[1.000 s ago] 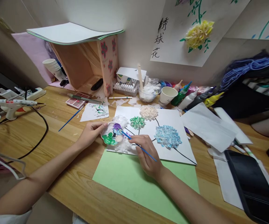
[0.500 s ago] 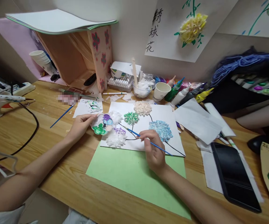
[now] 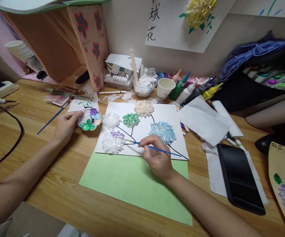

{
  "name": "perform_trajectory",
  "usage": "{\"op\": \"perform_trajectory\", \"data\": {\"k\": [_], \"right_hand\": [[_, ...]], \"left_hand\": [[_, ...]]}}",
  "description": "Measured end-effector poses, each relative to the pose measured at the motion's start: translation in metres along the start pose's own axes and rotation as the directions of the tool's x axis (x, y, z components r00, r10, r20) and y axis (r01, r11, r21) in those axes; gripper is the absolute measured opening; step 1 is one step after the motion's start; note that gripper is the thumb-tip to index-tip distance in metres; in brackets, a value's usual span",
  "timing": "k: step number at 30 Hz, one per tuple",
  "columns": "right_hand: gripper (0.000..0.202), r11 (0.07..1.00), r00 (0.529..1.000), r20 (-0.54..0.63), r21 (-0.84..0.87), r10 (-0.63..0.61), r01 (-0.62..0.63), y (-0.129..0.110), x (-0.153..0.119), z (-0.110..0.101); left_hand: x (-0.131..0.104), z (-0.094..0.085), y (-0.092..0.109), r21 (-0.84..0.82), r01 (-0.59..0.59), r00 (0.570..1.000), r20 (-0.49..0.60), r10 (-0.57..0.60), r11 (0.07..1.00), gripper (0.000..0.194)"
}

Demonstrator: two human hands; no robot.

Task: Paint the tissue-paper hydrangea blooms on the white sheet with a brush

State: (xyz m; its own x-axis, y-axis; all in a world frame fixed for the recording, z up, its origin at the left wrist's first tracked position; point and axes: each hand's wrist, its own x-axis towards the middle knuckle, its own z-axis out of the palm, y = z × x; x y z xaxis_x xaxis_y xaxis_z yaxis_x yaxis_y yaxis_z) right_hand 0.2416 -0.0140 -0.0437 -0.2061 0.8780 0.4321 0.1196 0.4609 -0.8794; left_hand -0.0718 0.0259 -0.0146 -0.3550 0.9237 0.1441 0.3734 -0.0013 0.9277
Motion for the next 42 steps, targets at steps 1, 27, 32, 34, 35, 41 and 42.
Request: {"op": "perform_trajectory", "data": {"k": [1, 27, 32, 34, 35, 41, 42], "right_hand": [[0.012, 1.000, 1.000, 0.015, -0.011, 0.002, -0.002, 0.0002, -0.0006, -0.0002], [0.012, 0.994, 0.997, 0.061, -0.099, -0.048, 0.054, -0.0004, 0.0016, -0.0009], [0.012, 0.996, 0.998, 0.039, -0.071, -0.043, 0.046, -0.0004, 0.0015, -0.0006], [0.011, 0.995, 0.998, 0.055, -0.085, -0.038, 0.043, -0.0002, 0.0014, -0.0007], [0.011, 0.994, 0.997, 0.063, -0.099, -0.035, 0.041, -0.0002, 0.0014, -0.0007], [0.011, 0.993, 0.997, 0.066, -0.105, -0.038, 0.045, -0.0018, 0.0023, -0.0005], [0.011, 0.992, 0.996, 0.077, -0.116, -0.037, 0.046, -0.0022, 0.0025, -0.0005]], "left_hand": [[-0.0001, 0.0003, -0.0006, 0.005, -0.001, 1.000, 0.000, 0.001, 1.000, 0.037], [-0.0028, 0.0019, -0.0002, 0.074, -0.036, 0.999, 0.037, 0.033, 0.997, 0.031], [-0.0037, 0.0024, -0.0011, 0.076, -0.016, 0.999, 0.036, 0.013, 0.997, 0.029], [-0.0042, 0.0025, -0.0003, 0.078, -0.019, 0.999, 0.037, 0.016, 0.997, 0.029], [-0.0045, 0.0025, 0.0004, 0.082, -0.021, 0.999, 0.037, 0.018, 0.996, 0.030], [-0.0065, 0.0024, 0.0032, 0.076, -0.012, 0.999, 0.042, 0.009, 0.997, 0.027], [-0.0067, 0.0024, 0.0029, 0.074, -0.008, 0.999, 0.043, 0.005, 0.997, 0.027]]}}
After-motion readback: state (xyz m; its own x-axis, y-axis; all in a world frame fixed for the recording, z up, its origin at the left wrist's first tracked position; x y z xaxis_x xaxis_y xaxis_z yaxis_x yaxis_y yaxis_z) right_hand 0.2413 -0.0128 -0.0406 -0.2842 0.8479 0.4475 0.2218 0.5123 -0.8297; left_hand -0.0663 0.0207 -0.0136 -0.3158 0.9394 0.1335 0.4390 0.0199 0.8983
